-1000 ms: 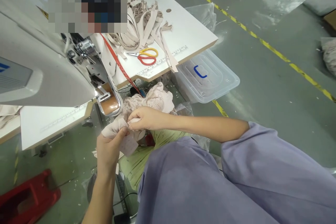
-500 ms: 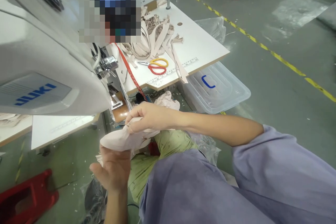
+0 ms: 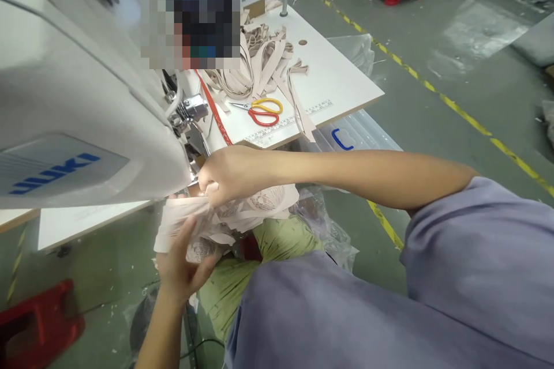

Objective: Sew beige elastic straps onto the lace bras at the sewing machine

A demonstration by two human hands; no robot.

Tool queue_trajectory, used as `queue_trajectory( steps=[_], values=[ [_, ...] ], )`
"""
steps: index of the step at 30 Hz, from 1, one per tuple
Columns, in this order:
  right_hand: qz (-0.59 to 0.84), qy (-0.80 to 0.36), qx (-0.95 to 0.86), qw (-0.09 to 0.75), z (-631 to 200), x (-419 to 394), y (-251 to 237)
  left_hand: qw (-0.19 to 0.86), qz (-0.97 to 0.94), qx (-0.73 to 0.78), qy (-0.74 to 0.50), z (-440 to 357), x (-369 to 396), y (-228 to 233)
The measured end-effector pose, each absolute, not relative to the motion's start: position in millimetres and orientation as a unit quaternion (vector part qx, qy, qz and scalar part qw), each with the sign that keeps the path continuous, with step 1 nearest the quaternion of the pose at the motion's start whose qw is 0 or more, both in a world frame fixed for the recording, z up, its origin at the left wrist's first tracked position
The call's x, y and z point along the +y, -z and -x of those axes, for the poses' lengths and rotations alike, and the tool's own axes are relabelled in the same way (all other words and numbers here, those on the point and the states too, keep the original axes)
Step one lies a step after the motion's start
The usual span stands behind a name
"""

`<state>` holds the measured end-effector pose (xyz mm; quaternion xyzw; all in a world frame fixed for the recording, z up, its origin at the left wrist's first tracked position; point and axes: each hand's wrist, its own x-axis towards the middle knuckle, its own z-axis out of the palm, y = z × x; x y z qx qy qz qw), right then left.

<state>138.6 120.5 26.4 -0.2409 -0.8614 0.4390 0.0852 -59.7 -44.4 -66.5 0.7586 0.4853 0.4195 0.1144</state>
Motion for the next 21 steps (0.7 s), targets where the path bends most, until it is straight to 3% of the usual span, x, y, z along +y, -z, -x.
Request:
queue_trajectory(
  steps=[5,11,14,18,21],
  values=[
    [0.254,-0.404,-0.878,0.036,-134.4,122.7,-27.6,-0.078,-0.831,0.488,-0.255,71.8,-24.2,73.3],
    [0.258,-0.385,-0.885,0.043,-137.2,123.2,-26.6,-0.081,-0.851,0.474,-0.211,72.8,-14.6,64.8],
    [0.245,-0.354,-0.896,0.112,-146.1,118.5,-10.5,-0.040,-0.833,0.509,-0.214,65.1,-17.6,54.4],
    [0.225,-0.247,-0.898,0.287,-157.6,107.9,18.9,0.002,-0.801,0.563,-0.202,52.6,-23.1,42.0],
    [0.230,-0.256,-0.881,0.325,-159.5,104.2,29.9,0.040,-0.785,0.587,-0.192,46.4,-25.4,37.5]
  ],
)
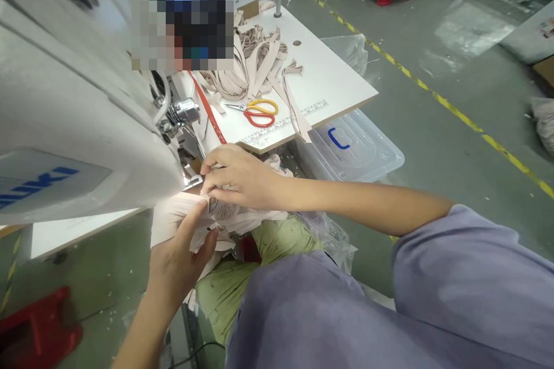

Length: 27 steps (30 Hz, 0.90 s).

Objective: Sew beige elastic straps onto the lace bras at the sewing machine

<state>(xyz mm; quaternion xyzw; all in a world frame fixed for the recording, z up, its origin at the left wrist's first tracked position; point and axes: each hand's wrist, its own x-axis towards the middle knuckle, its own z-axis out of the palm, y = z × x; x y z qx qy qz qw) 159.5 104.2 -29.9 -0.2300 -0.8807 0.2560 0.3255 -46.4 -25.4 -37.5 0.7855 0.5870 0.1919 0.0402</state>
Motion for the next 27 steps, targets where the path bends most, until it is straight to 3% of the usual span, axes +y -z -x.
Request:
queue_trajectory(
  steps=[5,10,16,22,24,27],
  values=[
    [0.231,-0.312,-0.877,0.282,-157.8,111.5,20.3,0.068,-0.758,0.622,-0.183,39.6,-25.4,35.5],
    [0.214,-0.319,-0.872,0.304,-160.4,115.2,19.9,0.057,-0.756,0.624,-0.192,28.6,-25.1,31.4],
    [0.166,-0.210,-0.883,0.387,-165.2,102.3,41.7,0.047,-0.743,0.650,-0.156,22.2,-34.2,21.0],
    [0.169,-0.137,-0.909,0.357,-166.4,102.5,36.4,0.075,-0.794,0.583,-0.154,44.7,-25.2,13.8],
    [0.190,-0.185,-0.898,0.351,-167.5,99.6,33.6,0.035,-0.806,0.572,-0.145,49.0,-22.4,15.7],
    [0.259,-0.410,-0.808,0.336,-168.8,93.4,36.6,-0.006,-0.802,0.581,-0.134,46.2,-23.6,19.1]
  ],
)
